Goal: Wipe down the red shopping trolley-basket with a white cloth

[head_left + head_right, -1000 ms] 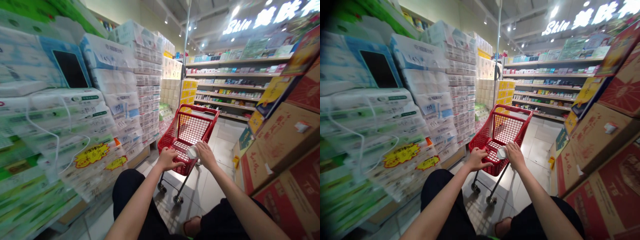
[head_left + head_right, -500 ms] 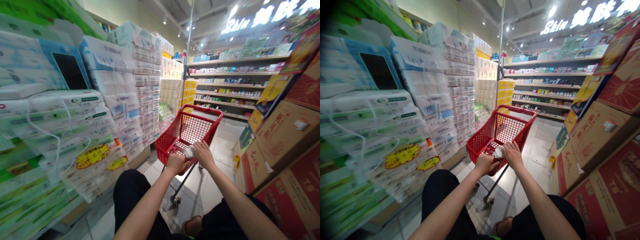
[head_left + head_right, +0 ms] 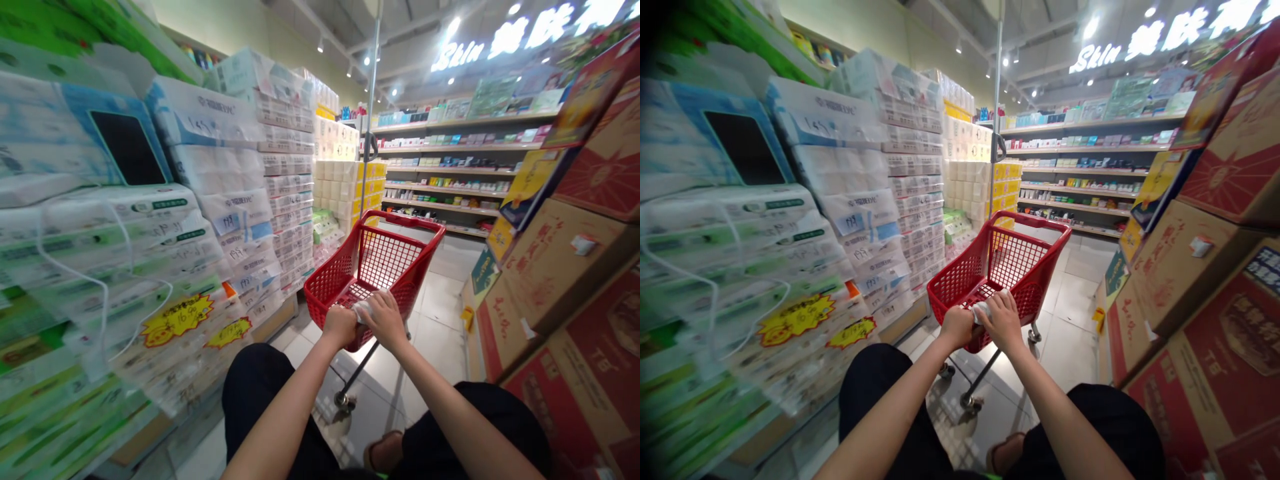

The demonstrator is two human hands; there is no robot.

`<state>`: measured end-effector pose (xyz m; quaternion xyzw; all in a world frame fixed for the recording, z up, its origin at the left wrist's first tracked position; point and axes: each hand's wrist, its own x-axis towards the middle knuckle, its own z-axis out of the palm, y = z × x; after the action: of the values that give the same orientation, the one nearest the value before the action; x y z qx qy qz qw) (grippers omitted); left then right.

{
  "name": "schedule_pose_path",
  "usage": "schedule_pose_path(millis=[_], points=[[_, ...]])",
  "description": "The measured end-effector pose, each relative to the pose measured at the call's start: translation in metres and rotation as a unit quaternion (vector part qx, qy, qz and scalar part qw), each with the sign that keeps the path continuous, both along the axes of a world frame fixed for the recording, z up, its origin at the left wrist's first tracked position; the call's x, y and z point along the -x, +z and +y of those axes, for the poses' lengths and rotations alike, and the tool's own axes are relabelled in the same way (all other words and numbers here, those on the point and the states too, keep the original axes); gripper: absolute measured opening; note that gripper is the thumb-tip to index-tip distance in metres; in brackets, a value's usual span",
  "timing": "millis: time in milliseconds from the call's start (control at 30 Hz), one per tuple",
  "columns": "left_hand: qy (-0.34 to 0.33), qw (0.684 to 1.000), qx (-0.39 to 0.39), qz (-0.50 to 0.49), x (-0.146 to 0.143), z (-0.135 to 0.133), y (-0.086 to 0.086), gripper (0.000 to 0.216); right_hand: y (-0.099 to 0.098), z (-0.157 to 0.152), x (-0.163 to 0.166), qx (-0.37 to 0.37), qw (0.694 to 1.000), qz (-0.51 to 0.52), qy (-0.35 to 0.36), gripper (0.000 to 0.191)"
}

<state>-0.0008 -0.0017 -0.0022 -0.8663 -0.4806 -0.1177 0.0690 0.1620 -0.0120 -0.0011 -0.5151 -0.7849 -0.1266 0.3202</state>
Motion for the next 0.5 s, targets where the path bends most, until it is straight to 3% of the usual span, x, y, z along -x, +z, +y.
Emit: schedule_pose_path(millis=[167, 367, 500], points=[[-0.017, 0.999, -0.021, -0.027, 0.005, -0.003, -0.002, 0.046, 0.003, 0.008, -0.019, 0.009, 0.998, -0.021, 0.053, 0.028], [-0.029, 0.997, -0.027, -0.063, 0.003, -0.006, -0.001, 0.039, 0.005, 0.032, -0.064, 0.007, 1.000, 0.018, 0.014, 0.036], [-0.016, 0.998, -0.027, -0.059, 0.002, -0.004, 0.000, 0.039, 0.001, 0.028, -0.073, 0.012, 0.999, 0.045, 0.024, 0.038]])
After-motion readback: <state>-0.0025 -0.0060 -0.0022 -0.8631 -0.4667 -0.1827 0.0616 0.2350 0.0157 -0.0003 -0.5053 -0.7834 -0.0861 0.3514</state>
